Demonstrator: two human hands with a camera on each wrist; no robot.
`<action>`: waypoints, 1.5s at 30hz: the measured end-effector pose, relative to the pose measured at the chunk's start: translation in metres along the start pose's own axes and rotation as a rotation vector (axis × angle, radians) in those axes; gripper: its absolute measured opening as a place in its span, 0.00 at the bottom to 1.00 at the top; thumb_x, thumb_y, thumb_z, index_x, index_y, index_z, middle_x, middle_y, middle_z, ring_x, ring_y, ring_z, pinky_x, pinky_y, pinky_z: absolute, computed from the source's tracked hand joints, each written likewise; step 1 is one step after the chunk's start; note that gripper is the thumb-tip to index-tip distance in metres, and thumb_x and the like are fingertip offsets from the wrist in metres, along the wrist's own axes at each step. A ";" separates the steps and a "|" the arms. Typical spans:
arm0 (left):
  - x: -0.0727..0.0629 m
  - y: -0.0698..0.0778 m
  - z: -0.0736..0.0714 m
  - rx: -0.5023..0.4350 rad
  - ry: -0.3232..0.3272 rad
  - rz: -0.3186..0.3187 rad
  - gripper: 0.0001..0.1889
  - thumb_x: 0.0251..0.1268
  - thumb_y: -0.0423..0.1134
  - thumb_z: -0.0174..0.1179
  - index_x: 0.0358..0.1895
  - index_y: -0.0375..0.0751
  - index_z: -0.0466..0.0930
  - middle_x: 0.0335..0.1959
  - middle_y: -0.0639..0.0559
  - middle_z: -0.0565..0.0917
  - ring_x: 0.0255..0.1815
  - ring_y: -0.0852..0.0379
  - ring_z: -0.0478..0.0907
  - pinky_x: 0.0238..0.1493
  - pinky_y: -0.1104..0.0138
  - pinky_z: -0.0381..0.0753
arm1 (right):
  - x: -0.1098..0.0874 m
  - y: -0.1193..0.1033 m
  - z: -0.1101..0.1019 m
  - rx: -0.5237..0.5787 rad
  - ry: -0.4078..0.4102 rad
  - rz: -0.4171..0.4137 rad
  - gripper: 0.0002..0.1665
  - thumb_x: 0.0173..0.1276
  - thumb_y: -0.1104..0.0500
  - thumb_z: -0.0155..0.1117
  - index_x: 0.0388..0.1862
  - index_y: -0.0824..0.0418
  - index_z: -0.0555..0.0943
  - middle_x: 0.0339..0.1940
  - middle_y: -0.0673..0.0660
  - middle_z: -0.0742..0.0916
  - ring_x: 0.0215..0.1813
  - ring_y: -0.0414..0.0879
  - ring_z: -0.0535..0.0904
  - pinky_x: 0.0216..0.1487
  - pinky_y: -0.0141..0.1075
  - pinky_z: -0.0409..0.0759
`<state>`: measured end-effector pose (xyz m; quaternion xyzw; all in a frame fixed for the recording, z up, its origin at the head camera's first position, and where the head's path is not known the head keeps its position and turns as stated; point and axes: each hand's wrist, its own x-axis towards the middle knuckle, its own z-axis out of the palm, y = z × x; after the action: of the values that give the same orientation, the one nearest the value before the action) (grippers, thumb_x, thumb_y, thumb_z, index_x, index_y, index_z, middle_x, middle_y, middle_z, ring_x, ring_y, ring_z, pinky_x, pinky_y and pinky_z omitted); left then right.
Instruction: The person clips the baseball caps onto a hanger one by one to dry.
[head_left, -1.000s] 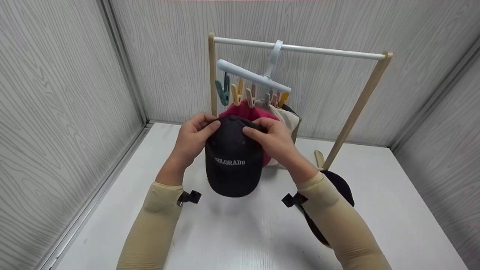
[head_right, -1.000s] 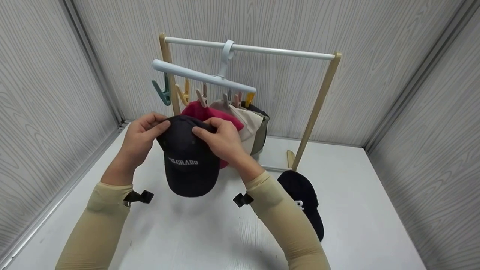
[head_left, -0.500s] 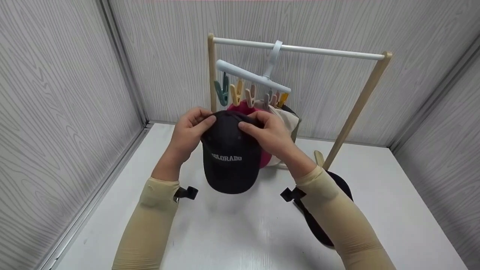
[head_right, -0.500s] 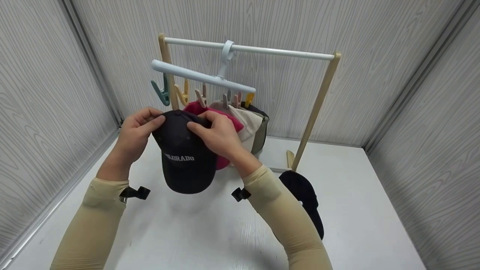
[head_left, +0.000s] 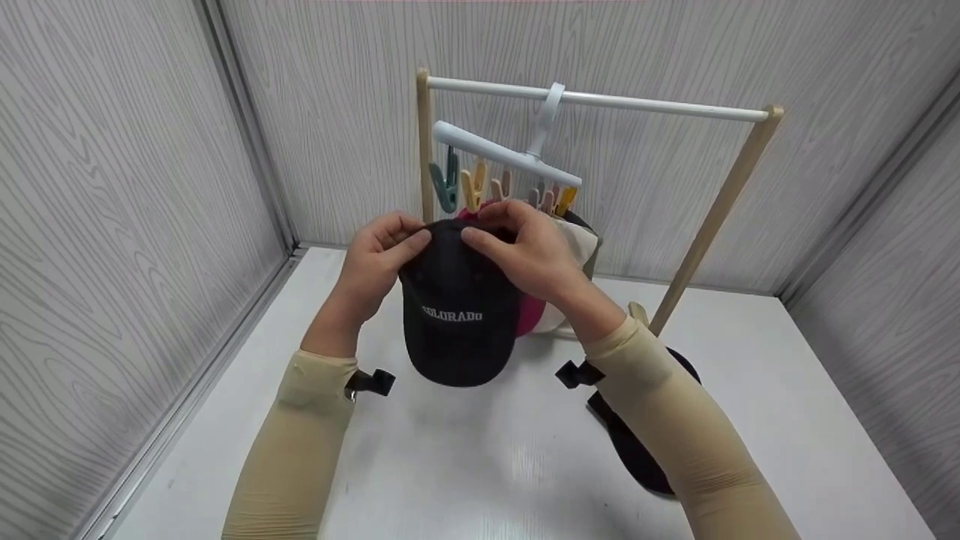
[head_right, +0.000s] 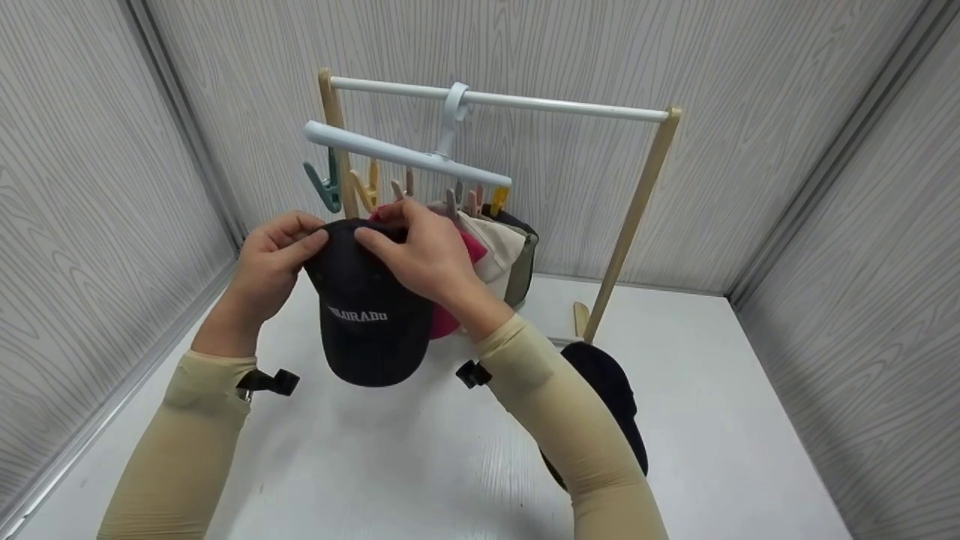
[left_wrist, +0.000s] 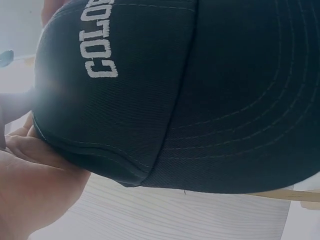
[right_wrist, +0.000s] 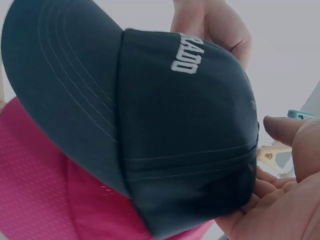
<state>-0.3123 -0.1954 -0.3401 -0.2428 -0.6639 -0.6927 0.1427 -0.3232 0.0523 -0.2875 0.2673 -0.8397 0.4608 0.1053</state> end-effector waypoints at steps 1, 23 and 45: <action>0.000 0.001 0.000 -0.003 -0.002 0.002 0.04 0.82 0.33 0.65 0.45 0.36 0.86 0.36 0.47 0.87 0.37 0.54 0.83 0.42 0.62 0.84 | 0.001 -0.003 -0.001 -0.024 0.005 0.003 0.26 0.79 0.43 0.75 0.64 0.59 0.86 0.53 0.51 0.94 0.56 0.43 0.88 0.62 0.43 0.84; 0.001 -0.002 -0.003 -0.027 -0.029 0.021 0.03 0.81 0.33 0.66 0.45 0.38 0.87 0.35 0.48 0.88 0.36 0.54 0.84 0.41 0.62 0.83 | 0.026 -0.037 -0.001 -0.219 0.143 0.051 0.28 0.80 0.39 0.73 0.65 0.57 0.86 0.52 0.51 0.95 0.55 0.42 0.90 0.55 0.39 0.86; 0.001 -0.002 0.002 -0.005 -0.028 -0.006 0.04 0.82 0.35 0.65 0.46 0.37 0.86 0.36 0.46 0.87 0.38 0.52 0.83 0.44 0.62 0.84 | 0.037 -0.035 0.000 -0.309 0.241 -0.049 0.27 0.82 0.35 0.68 0.52 0.58 0.91 0.40 0.51 0.94 0.42 0.44 0.87 0.44 0.41 0.81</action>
<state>-0.3141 -0.1928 -0.3413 -0.2508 -0.6649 -0.6913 0.1306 -0.3353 0.0239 -0.2465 0.2114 -0.8751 0.3521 0.2561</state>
